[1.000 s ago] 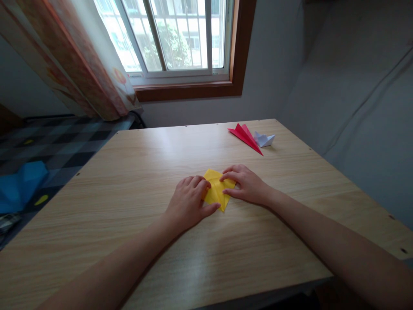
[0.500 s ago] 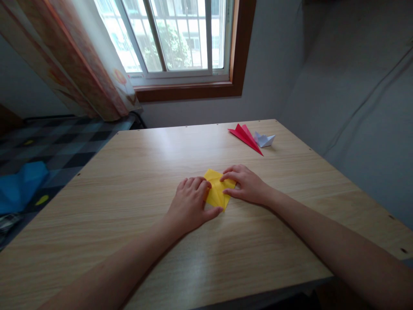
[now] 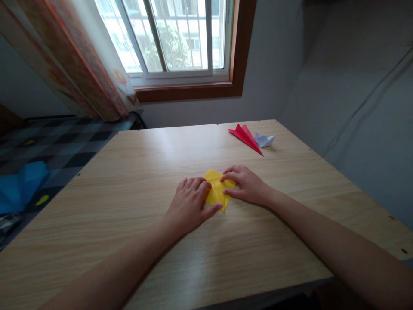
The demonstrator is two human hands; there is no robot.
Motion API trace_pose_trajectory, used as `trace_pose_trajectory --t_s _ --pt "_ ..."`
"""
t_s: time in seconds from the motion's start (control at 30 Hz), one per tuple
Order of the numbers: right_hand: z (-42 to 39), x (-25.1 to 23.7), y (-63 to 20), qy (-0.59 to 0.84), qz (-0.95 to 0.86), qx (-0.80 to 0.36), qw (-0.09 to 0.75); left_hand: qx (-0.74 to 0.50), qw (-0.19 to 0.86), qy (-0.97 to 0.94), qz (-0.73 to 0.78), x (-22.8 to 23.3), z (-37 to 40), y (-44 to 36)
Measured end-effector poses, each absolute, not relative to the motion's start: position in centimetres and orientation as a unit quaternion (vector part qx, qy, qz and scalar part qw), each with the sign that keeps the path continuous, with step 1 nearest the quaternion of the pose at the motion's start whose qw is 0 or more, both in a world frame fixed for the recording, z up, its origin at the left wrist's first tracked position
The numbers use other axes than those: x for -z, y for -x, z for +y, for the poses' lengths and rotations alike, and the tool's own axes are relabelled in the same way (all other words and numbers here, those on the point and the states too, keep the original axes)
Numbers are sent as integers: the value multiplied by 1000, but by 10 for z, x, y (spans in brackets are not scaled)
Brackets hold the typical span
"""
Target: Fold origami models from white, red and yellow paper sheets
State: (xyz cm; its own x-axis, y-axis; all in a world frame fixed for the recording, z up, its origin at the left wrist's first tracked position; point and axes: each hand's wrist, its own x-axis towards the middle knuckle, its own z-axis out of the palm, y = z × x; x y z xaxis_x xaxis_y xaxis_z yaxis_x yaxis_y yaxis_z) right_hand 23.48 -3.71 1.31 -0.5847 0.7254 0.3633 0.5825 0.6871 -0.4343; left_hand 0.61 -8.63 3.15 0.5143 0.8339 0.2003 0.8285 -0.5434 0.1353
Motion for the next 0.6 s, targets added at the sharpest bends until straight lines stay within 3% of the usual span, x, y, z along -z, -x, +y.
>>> trace_pose_trajectory --t_s 0.27,0.6 --pt "-36 -12 -234 368 -879 -136 270 -118 -38 -881 456 -29 -90 -7" --pt "-37 -13 -235 369 -882 -129 263 -92 6 -887 453 -39 -96 -13"
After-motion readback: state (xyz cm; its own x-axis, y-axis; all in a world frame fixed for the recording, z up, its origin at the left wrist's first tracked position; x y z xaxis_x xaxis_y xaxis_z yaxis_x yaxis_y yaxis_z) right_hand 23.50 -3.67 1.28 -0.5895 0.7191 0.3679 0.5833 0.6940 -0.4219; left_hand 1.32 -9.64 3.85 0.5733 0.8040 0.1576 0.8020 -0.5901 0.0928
